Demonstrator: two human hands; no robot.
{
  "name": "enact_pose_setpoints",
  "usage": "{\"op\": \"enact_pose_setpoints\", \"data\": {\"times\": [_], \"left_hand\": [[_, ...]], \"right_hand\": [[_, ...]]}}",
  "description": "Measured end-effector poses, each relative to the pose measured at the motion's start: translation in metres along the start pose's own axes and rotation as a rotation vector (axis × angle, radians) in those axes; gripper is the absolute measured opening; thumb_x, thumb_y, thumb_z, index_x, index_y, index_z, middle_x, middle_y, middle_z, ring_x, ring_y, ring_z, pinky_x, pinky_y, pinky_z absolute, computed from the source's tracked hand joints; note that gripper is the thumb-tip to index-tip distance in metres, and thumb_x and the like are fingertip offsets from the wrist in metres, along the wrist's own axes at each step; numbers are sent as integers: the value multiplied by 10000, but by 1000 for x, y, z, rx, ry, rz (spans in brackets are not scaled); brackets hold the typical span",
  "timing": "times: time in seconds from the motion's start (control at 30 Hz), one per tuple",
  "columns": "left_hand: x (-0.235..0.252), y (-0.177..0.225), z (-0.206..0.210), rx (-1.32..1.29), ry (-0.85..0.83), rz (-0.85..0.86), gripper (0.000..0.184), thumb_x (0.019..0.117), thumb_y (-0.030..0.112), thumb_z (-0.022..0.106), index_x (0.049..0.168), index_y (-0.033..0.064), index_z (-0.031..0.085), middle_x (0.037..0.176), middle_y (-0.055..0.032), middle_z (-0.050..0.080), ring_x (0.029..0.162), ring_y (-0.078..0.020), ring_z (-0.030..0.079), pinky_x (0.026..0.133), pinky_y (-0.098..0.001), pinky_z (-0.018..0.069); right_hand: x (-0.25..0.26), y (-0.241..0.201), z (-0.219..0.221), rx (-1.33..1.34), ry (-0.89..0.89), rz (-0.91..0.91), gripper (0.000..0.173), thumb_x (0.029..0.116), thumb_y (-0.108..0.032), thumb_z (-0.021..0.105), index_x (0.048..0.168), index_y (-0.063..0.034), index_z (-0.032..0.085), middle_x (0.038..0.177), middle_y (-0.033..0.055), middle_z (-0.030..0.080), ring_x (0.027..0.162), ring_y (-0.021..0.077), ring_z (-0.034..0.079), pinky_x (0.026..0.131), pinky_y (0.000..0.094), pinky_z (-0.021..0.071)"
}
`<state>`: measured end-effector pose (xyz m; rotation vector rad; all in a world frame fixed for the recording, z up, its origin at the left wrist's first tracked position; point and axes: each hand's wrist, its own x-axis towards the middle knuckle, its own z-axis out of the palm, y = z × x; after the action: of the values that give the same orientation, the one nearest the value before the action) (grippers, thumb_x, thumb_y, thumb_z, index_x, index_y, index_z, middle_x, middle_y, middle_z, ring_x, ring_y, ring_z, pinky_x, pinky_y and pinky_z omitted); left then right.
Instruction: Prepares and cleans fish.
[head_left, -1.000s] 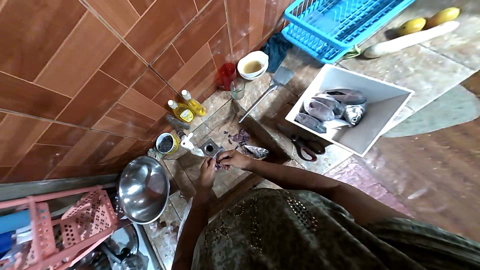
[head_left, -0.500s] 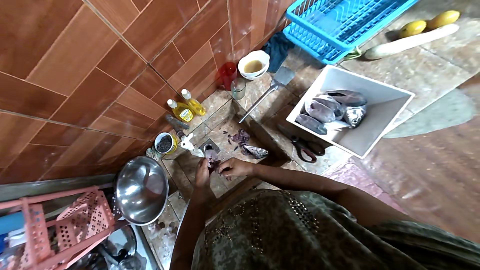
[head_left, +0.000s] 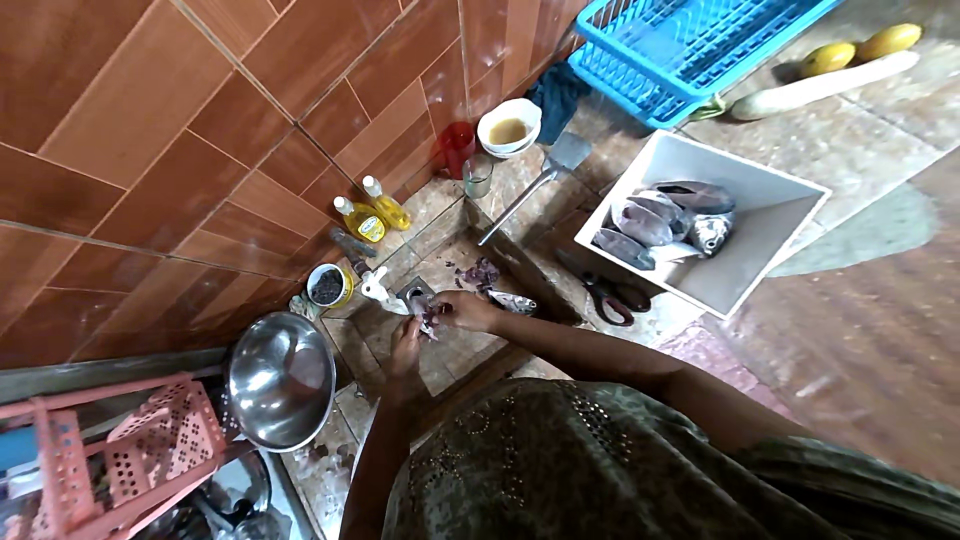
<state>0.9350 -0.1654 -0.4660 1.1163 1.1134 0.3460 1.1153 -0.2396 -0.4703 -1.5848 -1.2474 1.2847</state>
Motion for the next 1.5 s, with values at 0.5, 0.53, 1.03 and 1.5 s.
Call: {"op": "enact_pose_setpoints", "data": {"times": [0.5,0.53,1.03,1.5], "left_hand": [[-8,15,4,669,33,130,387,1079,252,519,1308,-58,546,1109,-206,680,1019,-231,681,950,-403,545],[-6,13,3,647,26,133,383,1080,248,514,1303,-61,551,1111,-204,677,1014,-223,681,946,-395,549],[7,8,-9,-164,8,-4,378,1125,133,339,1418,-97,402,1235,-265,632,1043,-314,707,901,-431,610],[-9,3,-33,-225,-114,-1,436,1134,227,297,1374,-90,477,1174,-253,675,1034,-329,704,921,-468,595]], "right_hand": [[12,-3,27,134,-65,140,242,1033,-195,562,1120,9,659,1000,145,683,833,201,671,787,392,565],[12,0,27,186,-71,143,221,1030,-187,557,1095,-3,661,962,120,683,779,168,660,739,360,563],[-20,27,11,279,-504,139,209,1009,-115,601,1114,52,671,942,144,703,763,208,685,755,412,592],[42,10,19,781,-98,374,534,1037,-341,610,1504,-176,412,1125,154,670,840,250,700,723,412,606]]}}
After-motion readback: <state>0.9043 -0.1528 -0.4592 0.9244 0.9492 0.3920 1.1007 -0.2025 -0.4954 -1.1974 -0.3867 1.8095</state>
